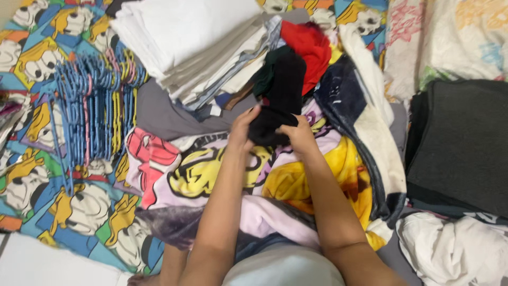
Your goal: The person sits on a bed and folds various clothing items one by one, including socks, underwear, and shirts. They place each folded item into a growing stack on the right side of the bed.
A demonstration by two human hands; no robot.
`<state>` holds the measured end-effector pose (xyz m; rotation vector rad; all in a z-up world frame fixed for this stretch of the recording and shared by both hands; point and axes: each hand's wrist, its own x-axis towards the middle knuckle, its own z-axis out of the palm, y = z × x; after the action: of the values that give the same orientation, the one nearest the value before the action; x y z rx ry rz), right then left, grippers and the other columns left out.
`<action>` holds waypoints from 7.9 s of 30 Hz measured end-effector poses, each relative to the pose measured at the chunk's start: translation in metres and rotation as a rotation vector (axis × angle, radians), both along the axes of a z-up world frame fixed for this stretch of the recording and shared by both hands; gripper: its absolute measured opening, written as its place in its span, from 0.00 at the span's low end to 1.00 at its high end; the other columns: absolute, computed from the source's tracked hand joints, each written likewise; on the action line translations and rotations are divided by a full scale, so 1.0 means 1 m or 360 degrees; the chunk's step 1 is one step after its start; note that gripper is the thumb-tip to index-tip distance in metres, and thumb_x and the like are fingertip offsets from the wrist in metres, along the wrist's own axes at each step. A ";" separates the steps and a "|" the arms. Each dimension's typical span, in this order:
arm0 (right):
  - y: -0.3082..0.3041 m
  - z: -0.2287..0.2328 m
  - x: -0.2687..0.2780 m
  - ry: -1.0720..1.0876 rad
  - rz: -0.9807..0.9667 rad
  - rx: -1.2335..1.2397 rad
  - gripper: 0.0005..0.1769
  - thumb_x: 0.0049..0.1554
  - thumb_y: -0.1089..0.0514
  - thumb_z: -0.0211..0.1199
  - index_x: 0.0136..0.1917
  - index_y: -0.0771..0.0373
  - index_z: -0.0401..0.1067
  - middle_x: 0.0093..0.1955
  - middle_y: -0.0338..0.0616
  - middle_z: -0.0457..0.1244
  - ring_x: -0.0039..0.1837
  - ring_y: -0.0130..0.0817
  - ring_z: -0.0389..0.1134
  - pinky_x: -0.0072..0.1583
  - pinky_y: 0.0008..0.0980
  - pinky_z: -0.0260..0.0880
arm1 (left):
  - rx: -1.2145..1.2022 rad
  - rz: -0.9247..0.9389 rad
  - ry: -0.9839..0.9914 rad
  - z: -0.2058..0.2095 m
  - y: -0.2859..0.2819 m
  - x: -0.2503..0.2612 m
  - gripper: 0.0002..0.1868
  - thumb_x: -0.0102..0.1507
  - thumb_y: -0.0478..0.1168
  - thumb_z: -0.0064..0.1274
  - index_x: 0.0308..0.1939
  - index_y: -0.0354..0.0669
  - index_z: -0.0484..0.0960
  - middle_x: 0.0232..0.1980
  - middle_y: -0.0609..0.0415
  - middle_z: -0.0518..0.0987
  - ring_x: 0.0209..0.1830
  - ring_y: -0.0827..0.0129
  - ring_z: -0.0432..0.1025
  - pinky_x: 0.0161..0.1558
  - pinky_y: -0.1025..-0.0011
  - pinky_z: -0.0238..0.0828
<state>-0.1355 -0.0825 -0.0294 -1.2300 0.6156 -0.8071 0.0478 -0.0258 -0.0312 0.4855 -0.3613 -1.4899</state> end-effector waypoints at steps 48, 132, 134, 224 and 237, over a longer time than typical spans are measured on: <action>-0.028 0.041 -0.071 0.0047 -0.0327 0.0245 0.20 0.53 0.68 0.70 0.59 0.65 0.71 0.51 0.45 0.69 0.52 0.36 0.71 0.59 0.39 0.73 | 0.0056 0.0722 0.0138 -0.001 0.026 0.070 0.10 0.69 0.39 0.57 0.46 0.32 0.81 0.42 0.46 0.84 0.39 0.61 0.79 0.42 0.65 0.77; 0.039 0.066 0.000 -0.0508 -0.0260 0.0594 0.21 0.56 0.55 0.65 0.61 0.64 0.71 0.55 0.44 0.68 0.58 0.36 0.70 0.63 0.37 0.70 | -0.0307 0.0310 -0.1151 0.078 0.043 -0.025 0.20 0.60 0.34 0.70 0.47 0.44 0.73 0.47 0.61 0.75 0.49 0.76 0.69 0.52 0.72 0.69; 0.034 0.077 -0.016 -0.0602 -0.0267 0.0942 0.23 0.53 0.51 0.61 0.58 0.65 0.73 0.55 0.48 0.71 0.56 0.41 0.72 0.62 0.39 0.72 | -0.0448 -0.0031 -0.1092 0.074 0.045 -0.016 0.25 0.54 0.32 0.69 0.50 0.45 0.73 0.49 0.65 0.74 0.53 0.80 0.67 0.56 0.76 0.66; -0.018 0.103 -0.137 -0.0063 -0.0898 -0.0232 0.38 0.53 0.76 0.63 0.75 0.64 0.59 0.70 0.47 0.62 0.70 0.37 0.66 0.71 0.37 0.68 | -0.0664 0.0271 -0.2023 0.079 -0.080 -0.091 0.46 0.60 0.37 0.63 0.80 0.51 0.58 0.81 0.42 0.60 0.82 0.50 0.55 0.79 0.55 0.51; -0.011 0.109 -0.338 0.0109 -0.1850 -0.0246 0.40 0.56 0.75 0.64 0.78 0.64 0.56 0.76 0.55 0.58 0.73 0.43 0.65 0.73 0.39 0.67 | -0.0170 0.1093 -0.2980 0.025 -0.164 -0.116 0.12 0.64 0.40 0.58 0.47 0.38 0.80 0.64 0.35 0.71 0.62 0.39 0.67 0.60 0.48 0.64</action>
<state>-0.4734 -0.0936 0.0793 -0.9670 1.3802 -1.7934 -0.0683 -0.1899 -0.0062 1.6292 -1.4866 0.0441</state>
